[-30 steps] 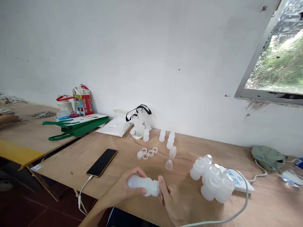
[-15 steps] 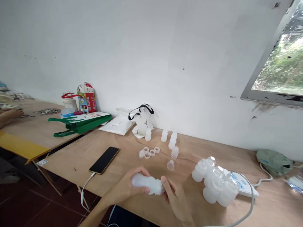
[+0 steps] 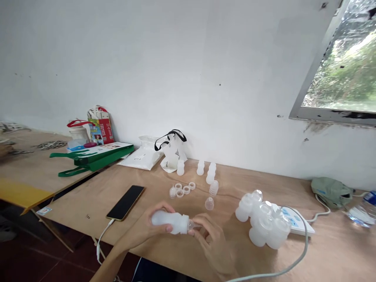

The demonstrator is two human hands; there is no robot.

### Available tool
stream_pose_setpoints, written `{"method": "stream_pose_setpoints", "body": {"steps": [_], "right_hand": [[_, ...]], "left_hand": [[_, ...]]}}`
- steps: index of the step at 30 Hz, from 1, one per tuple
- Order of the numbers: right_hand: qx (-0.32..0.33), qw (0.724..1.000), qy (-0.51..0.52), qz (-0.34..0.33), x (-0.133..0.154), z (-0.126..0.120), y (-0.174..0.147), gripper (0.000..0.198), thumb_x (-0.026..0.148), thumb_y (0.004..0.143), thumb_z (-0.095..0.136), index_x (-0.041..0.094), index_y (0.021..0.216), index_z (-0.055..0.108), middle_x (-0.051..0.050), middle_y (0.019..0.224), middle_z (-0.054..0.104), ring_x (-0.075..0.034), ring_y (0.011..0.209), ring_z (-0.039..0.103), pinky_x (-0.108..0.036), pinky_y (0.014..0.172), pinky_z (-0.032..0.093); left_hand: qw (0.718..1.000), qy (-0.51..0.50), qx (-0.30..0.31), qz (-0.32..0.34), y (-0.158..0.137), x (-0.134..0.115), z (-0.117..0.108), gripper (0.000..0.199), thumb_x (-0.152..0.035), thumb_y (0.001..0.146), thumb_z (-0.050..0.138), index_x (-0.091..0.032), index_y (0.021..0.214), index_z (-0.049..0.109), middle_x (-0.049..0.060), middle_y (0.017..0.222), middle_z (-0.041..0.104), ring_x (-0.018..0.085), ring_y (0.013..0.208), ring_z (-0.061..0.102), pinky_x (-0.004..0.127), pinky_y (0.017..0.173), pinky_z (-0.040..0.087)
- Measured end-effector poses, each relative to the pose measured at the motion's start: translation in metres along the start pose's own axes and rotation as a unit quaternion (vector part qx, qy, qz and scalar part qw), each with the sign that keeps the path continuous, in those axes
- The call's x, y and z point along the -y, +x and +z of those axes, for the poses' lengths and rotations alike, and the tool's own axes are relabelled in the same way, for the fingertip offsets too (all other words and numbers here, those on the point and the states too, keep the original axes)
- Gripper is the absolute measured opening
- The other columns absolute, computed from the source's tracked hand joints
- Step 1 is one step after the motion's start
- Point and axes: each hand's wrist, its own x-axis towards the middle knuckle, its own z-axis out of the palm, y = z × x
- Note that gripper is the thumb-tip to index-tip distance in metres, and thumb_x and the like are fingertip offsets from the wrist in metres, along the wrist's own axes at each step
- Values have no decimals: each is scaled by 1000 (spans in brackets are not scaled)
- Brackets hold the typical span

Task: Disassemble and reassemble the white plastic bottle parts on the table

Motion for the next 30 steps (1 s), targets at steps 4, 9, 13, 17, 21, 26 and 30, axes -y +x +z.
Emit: {"method": "stream_pose_setpoints", "body": {"steps": [4,9,13,17,21,26,30], "right_hand": [[41,998,-50,16,-7,0,-3,43,58,100,48,26,80,70,-1,72,69,-18,66,62,-25,57,44],[30,998,-45,29,-9,0,-6,39,59,101,46,29,107,69,-2,91,75,-19,73,65,-26,63,49],[36,998,-34,31,-9,2,-6,44,63,100,45,27,96,70,-2,82,73,-19,70,65,-25,60,48],[48,998,-22,39,-12,1,-6,45,64,98,47,26,90,69,-1,76,70,-17,66,62,-23,57,46],[71,996,15,44,-14,0,-7,45,60,103,42,24,87,65,1,70,64,-15,64,60,-22,58,44],[60,996,13,60,-15,0,-6,45,60,103,41,25,97,69,1,72,66,-15,65,62,-23,60,47],[-7,995,-32,93,-28,-1,1,47,63,101,41,30,117,70,-3,109,76,-22,97,70,-30,79,56]], "left_hand": [[1000,11,5,-4,0,0,5,48,-51,73,87,-20,104,69,3,100,70,21,88,60,29,78,45],[1000,12,2,-1,0,-1,5,46,-49,75,86,-20,106,68,3,101,69,21,87,60,28,77,44],[1000,6,21,1,-1,-4,2,48,-50,73,87,-20,106,69,3,101,69,21,87,60,27,77,44],[999,43,15,1,-2,-3,1,50,-51,73,87,-20,109,70,4,104,70,23,94,60,29,80,45],[997,62,17,34,-1,2,6,52,-52,72,87,-21,110,70,5,108,69,25,98,60,31,84,45],[995,85,-3,43,0,-1,8,46,-48,75,86,-22,110,71,5,111,69,26,102,60,33,90,44],[994,97,-34,31,2,-6,7,37,-41,78,83,-22,107,70,4,110,71,26,102,61,33,90,44]]}}
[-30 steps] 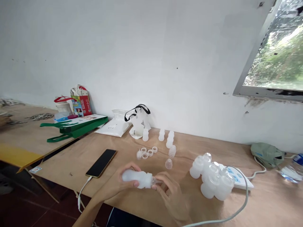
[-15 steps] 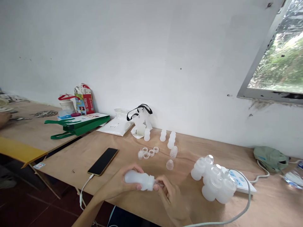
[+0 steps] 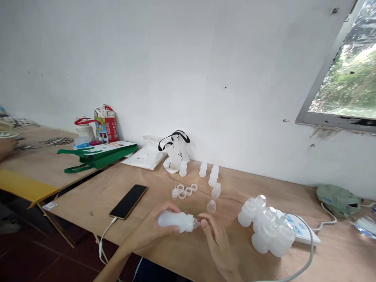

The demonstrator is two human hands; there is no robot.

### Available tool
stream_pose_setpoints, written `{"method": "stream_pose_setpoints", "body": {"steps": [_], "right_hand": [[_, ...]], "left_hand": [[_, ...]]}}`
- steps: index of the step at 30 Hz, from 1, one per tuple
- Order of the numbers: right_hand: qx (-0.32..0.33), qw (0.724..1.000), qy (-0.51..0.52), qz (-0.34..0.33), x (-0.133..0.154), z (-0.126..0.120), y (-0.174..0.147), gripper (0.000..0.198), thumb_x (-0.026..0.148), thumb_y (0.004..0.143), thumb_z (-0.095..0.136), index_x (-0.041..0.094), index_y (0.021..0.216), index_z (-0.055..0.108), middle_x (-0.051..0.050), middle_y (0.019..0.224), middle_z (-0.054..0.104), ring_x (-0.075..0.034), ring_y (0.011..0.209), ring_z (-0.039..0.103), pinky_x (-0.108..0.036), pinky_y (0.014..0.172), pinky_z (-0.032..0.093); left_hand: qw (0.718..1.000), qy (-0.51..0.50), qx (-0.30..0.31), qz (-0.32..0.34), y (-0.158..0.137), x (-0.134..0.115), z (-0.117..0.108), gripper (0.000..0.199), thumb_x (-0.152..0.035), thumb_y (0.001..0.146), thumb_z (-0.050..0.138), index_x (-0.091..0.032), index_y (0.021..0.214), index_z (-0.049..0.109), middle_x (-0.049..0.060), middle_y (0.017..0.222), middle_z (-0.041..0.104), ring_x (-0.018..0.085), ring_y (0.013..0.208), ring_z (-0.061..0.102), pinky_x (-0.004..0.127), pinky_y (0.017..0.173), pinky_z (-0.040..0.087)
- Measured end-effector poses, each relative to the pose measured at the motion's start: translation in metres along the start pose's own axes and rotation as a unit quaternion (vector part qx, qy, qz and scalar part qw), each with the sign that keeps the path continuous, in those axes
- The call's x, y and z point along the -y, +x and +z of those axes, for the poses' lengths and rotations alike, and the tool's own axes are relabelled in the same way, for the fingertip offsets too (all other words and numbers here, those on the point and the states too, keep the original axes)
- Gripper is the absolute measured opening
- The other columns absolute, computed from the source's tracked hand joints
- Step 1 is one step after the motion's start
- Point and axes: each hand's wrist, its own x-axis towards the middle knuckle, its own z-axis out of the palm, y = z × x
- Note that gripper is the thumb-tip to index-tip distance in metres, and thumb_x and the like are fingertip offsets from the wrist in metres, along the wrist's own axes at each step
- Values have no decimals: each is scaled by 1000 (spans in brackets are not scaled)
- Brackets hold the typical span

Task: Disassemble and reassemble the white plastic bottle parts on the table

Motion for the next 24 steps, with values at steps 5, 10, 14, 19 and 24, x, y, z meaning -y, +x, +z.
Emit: {"method": "stream_pose_setpoints", "body": {"steps": [5,10,14,19,24], "right_hand": [[-33,996,-75,43,-29,-1,11,56,62,99,41,32,145,55,-4,157,50,-28,144,46,-45,114,45],[11,985,-161,62,-46,-1,8,69,56,100,38,35,163,21,1,172,17,-25,156,24,-46,115,43],[39,976,-208,42,-52,3,8,74,50,100,35,32,165,6,1,174,6,-22,158,18,-43,117,40],[48,960,-270,52,-47,5,26,74,46,100,31,20,165,8,-7,173,9,-26,156,25,-44,107,49],[50,950,-307,37,-31,6,30,56,42,100,31,26,152,42,-9,164,36,-30,132,59,-44,90,58]], "left_hand": [[999,6,-35,-7,3,1,-4,32,-38,80,79,-22,107,69,4,112,71,27,105,62,33,93,45],[998,-7,-55,-28,3,4,-9,33,-39,81,76,-22,109,67,4,115,70,28,107,62,35,95,46],[998,-12,-55,-35,2,5,-11,32,-40,84,73,-24,111,67,4,116,68,27,105,63,33,90,48],[997,-29,-58,-31,1,5,-13,36,-42,88,69,-23,119,63,6,121,67,28,109,62,35,92,48],[996,-36,-84,-24,3,11,-17,40,-43,87,71,-24,120,60,8,127,64,29,113,61,36,95,48]]}}
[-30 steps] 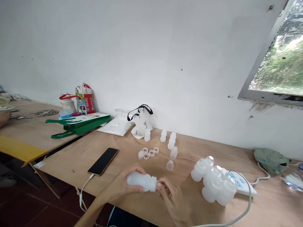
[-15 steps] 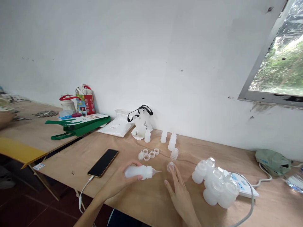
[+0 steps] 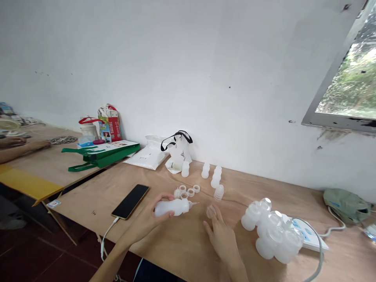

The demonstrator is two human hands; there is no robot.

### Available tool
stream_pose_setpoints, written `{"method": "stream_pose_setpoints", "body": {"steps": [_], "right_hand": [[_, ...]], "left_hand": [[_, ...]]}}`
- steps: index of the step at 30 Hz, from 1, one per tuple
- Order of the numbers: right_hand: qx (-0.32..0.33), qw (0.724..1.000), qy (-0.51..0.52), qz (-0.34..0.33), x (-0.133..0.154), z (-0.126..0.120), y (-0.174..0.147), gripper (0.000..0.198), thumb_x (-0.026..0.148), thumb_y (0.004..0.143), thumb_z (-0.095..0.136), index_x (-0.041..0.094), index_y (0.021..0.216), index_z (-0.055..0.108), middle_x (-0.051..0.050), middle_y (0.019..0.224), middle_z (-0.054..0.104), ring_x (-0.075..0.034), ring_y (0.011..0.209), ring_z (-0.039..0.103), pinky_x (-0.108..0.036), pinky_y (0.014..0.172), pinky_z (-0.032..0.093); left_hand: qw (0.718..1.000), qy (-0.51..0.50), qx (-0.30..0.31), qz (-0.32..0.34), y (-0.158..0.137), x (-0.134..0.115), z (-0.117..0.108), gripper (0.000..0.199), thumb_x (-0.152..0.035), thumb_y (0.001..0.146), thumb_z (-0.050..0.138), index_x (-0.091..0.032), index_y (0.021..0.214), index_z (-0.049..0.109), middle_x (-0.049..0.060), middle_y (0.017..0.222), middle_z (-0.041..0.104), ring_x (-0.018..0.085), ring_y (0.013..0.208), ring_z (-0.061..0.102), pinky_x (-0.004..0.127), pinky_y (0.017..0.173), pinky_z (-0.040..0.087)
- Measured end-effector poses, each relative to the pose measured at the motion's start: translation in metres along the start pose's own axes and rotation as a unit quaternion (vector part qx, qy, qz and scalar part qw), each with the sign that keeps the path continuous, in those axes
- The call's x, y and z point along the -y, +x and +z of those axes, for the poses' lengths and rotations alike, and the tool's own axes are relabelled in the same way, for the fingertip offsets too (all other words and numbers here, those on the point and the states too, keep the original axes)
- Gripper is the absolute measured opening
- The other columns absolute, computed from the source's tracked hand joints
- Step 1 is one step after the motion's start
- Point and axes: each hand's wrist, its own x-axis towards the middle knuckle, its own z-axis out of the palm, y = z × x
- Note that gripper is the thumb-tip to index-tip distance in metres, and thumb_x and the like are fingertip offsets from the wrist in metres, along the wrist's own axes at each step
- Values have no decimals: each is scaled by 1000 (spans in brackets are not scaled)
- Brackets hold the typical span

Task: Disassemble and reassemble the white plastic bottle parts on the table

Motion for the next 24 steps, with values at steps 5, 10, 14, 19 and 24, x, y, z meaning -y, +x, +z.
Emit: {"method": "stream_pose_setpoints", "body": {"steps": [5,10,14,19,24], "right_hand": [[-44,998,36,12,-1,11,-17,51,41,99,31,31,144,52,-9,146,52,-25,100,72,-38,71,58],[-116,974,192,29,-13,6,-18,45,46,94,43,22,121,70,-13,121,64,-25,90,72,-39,80,59],[-159,903,398,39,-16,-24,-20,45,57,85,67,23,114,72,-9,105,72,-26,86,72,-34,68,61],[-172,843,509,19,-7,-43,-31,45,53,73,84,22,104,75,-7,92,78,-26,80,74,-37,73,63],[-102,839,535,-13,21,-30,-30,41,55,75,83,22,100,79,-8,91,79,-26,78,76,-37,73,64]], "left_hand": [[1000,-30,5,8,4,9,-4,44,-45,84,74,-23,119,59,9,129,62,28,115,59,33,91,49],[999,-37,19,2,3,5,-5,45,-47,84,73,-22,119,59,6,120,63,24,100,61,28,80,49],[999,-44,26,-3,1,0,-9,41,-47,86,73,-22,116,61,4,110,64,21,91,60,27,75,47],[996,-66,52,-9,-1,-6,1,40,-48,84,75,-21,111,63,3,103,64,20,87,59,27,74,47],[986,-143,87,-16,-1,-1,28,46,-53,80,79,-20,106,59,2,100,61,15,75,56,24,63,46]]}}
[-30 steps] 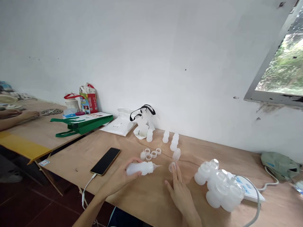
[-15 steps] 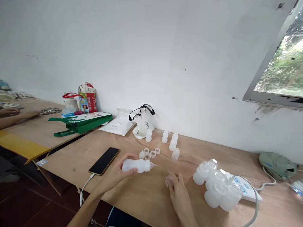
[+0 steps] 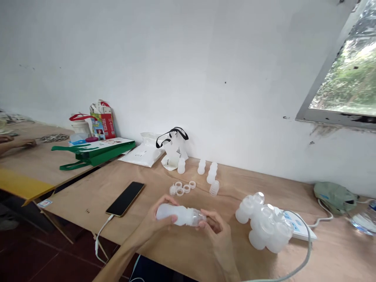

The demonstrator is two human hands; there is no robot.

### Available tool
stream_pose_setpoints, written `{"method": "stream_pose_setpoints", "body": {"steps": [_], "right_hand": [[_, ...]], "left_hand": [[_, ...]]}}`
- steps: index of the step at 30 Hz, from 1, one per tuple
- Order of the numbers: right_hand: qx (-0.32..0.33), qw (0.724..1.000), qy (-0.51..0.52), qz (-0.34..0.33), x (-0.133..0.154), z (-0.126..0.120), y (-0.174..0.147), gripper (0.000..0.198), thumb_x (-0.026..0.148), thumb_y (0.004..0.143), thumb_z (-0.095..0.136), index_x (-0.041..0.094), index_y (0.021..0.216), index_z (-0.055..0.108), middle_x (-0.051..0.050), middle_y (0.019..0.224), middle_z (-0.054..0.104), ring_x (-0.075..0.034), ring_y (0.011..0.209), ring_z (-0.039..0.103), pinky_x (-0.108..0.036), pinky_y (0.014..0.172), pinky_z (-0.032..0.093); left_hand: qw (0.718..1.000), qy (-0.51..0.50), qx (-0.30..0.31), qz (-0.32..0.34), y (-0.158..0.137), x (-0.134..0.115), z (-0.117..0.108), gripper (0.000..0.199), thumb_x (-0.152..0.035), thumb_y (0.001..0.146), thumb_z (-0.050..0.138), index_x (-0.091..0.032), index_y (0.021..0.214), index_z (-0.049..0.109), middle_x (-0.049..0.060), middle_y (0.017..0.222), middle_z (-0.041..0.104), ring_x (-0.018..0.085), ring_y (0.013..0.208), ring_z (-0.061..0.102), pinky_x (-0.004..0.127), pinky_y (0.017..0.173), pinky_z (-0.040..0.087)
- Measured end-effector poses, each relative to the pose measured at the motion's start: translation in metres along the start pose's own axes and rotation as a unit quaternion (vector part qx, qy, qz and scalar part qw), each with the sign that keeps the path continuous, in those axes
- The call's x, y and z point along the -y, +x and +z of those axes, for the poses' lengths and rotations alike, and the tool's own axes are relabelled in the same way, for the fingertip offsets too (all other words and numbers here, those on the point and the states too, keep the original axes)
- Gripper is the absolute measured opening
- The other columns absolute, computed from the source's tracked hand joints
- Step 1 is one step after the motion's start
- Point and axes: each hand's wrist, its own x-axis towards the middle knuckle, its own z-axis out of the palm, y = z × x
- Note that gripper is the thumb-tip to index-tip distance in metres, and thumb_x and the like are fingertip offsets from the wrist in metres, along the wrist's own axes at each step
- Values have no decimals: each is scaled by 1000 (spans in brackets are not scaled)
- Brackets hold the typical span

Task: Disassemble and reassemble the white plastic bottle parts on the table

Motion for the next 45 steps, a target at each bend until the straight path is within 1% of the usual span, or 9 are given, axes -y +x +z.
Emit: {"method": "stream_pose_setpoints", "body": {"steps": [8,14,17,23,25,27,29,38,45], "right_hand": [[15,999,7,-35,0,10,1,43,56,70,87,23,96,81,-9,96,78,-28,90,76,-35,77,65],[-1,1000,-2,-9,-21,2,4,51,66,62,87,23,90,79,-9,79,80,-26,61,73,-37,58,63],[21,1000,-3,0,-20,2,4,52,67,70,81,23,97,76,-10,86,80,-27,64,74,-39,61,64],[-72,995,-63,17,0,-5,1,53,66,87,64,23,118,67,-7,99,77,-23,72,72,-33,64,62],[-99,986,-137,10,3,-17,2,54,67,84,65,23,116,69,-5,93,77,-23,71,70,-32,63,60],[-120,965,-233,0,4,-32,4,54,69,82,66,24,111,71,-6,89,77,-24,69,70,-34,64,59],[-158,936,-315,-12,5,-48,6,55,72,82,63,26,113,71,-6,88,77,-25,71,71,-36,65,58],[-230,863,-443,-76,15,-91,11,68,83,84,48,26,115,68,-4,83,71,-21,59,64,-36,63,51],[-236,852,-461,-70,16,-94,12,66,77,88,40,23,109,70,-7,99,70,-20,63,67,-37,64,52]], "left_hand": [[999,47,2,26,-5,-5,-3,44,-50,82,79,-20,105,57,3,103,62,17,82,55,24,68,43],[997,45,-18,64,-6,1,6,44,-51,82,79,-20,103,58,4,103,61,20,89,56,26,73,44],[996,40,-29,71,-9,2,12,46,-55,83,78,-20,104,56,4,103,60,19,86,57,26,71,44],[991,67,119,-20,-16,18,36,62,-50,87,75,-27,135,45,7,126,62,26,110,62,35,89,51],[968,205,144,-16,-13,35,42,60,-48,86,76,-27,137,51,9,137,59,34,128,55,47,106,45],[929,341,140,16,-8,52,42,61,-54,88,73,-25,139,55,13,153,48,40,146,37,59,120,25],[907,395,140,46,-2,65,38,63,-59,93,66,-27,145,53,10,162,39,36,152,28,59,126,13],[884,439,110,114,3,73,34,50,-55,98,60,-30,141,58,4,155,49,30,145,40,52,126,21],[881,446,110,112,4,80,34,48,-55,100,58,-30,141,57,4,157,47,30,147,38,52,126,21]]}}
